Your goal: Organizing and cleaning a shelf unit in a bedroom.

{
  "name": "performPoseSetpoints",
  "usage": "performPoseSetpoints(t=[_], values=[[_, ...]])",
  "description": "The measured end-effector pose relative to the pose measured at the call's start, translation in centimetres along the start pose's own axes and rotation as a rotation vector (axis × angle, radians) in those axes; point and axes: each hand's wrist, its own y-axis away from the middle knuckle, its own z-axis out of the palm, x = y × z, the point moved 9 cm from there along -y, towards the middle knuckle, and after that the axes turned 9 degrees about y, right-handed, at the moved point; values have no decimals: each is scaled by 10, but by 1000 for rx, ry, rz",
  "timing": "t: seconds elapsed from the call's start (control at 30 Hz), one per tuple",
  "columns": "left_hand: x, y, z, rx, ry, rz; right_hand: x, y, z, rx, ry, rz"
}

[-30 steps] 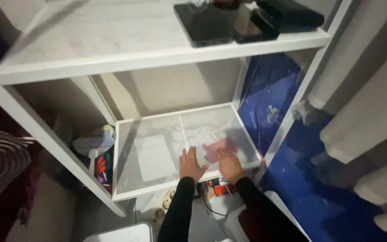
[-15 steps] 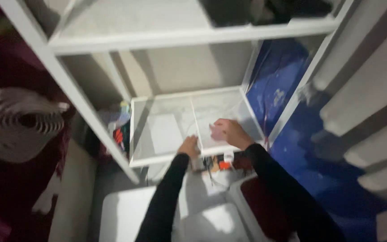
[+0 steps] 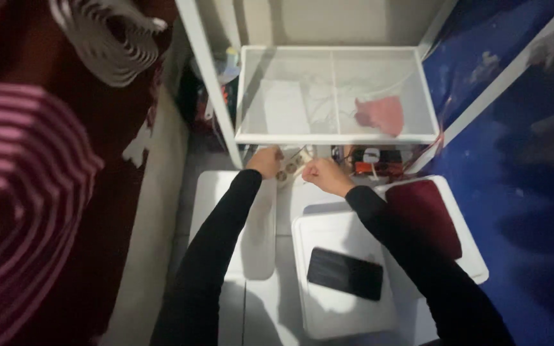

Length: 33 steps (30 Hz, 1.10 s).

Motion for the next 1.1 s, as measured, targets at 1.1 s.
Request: performPoseSetpoints(t=[1.1], values=[[25, -57, -60, 593, -190, 158, -12, -96, -64, 527, 477, 69]])
